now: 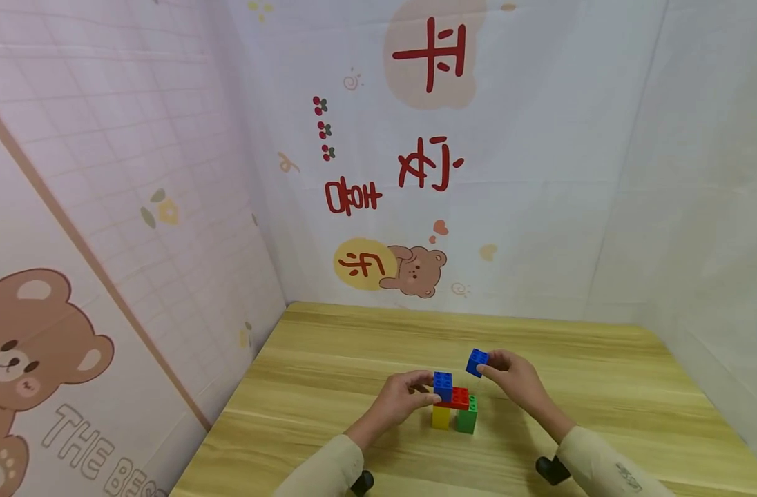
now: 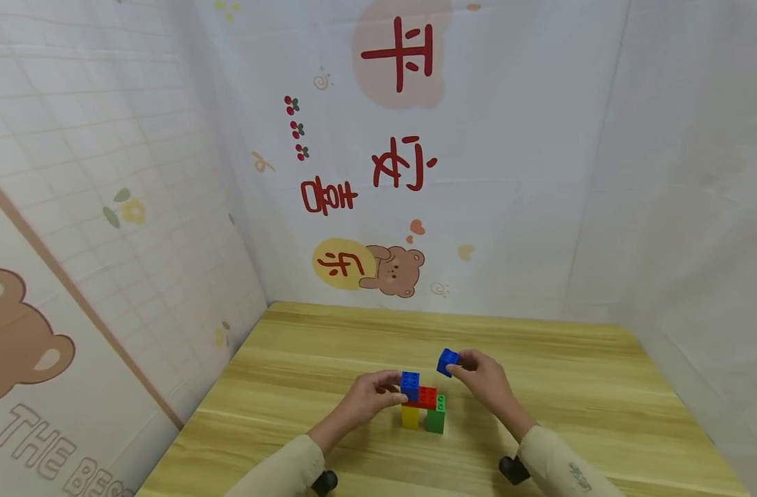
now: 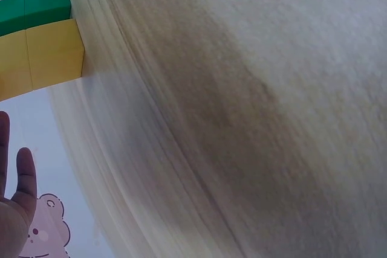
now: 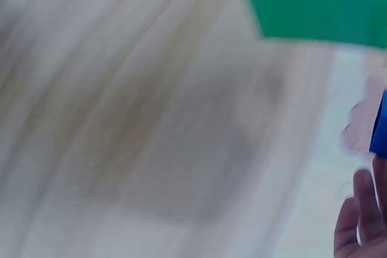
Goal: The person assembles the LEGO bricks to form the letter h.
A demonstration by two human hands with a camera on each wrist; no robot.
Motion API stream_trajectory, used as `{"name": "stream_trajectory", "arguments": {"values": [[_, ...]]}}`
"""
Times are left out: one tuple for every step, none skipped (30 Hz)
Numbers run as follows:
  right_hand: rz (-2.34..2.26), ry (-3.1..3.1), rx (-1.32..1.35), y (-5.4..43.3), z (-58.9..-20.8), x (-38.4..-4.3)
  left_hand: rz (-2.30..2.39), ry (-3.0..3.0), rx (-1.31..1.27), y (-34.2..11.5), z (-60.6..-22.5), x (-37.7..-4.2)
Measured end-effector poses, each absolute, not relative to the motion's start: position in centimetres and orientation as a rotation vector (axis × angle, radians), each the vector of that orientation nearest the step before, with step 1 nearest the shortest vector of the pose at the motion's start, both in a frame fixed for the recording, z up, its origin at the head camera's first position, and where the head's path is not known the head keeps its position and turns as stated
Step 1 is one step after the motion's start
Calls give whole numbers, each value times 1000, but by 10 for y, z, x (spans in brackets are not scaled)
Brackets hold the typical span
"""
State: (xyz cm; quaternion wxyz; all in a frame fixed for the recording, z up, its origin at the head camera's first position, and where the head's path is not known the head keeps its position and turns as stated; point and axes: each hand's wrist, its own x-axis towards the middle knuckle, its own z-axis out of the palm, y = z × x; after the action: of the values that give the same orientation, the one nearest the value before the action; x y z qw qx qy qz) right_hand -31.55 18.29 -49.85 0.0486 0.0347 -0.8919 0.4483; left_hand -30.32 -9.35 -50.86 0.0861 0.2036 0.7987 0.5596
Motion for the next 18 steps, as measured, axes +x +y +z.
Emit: {"name": "stream_trajectory", "arguments": {"values": [[1366, -2706, 126, 179, -491, -313, 1669, 2380, 608, -93, -509, -303], [1365, -2690, 142, 175, -484, -311, 1670, 2381, 611, -93, -509, -304], [1361, -2674, 159, 172, -477, -308, 1670, 2381, 613, -93, -510, -304], [1365, -2656, 170, 168, -470, -306, 1667, 2382, 610, -93, -510, -304], [1368, -2639, 178, 165, -464, -304, 1667, 2385, 616, -93, -510, -304], [1365, -2625, 184, 162, -458, -303, 1667, 2386, 617, -94, -510, -305], [1369, -2610, 184, 159, -453, -301, 1667, 2387, 622, -93, -510, -305], [1375, -2596, 181, 156, -448, -299, 1666, 2388, 624, -93, -510, -305], [1384, -2581, 179, 154, -444, -297, 1665, 2388, 627, -93, -510, -305], [1403, -2564, 180, 151, -440, -295, 1663, 2391, 629, -93, -510, -305], [1421, -2545, 185, 149, -437, -292, 1663, 2390, 631, -93, -509, -304], [1438, -2526, 192, 146, -434, -290, 1663, 2387, 631, -93, -509, -304], [1458, -2506, 204, 144, -432, -287, 1664, 2386, 633, -93, -509, -304], [1476, -2486, 222, 142, -429, -284, 1663, 2384, 633, -93, -509, -304], [1490, -2468, 244, 140, -427, -281, 1663, 2383, 634, -93, -509, -304], [1494, -2454, 268, 138, -425, -279, 1661, 2384, 634, -93, -509, -303], [1494, -2445, 288, 136, -423, -276, 1661, 2383, 634, -93, -509, -303], [1484, -2441, 306, 135, -420, -274, 1660, 2385, 635, -93, -509, -303]]}}
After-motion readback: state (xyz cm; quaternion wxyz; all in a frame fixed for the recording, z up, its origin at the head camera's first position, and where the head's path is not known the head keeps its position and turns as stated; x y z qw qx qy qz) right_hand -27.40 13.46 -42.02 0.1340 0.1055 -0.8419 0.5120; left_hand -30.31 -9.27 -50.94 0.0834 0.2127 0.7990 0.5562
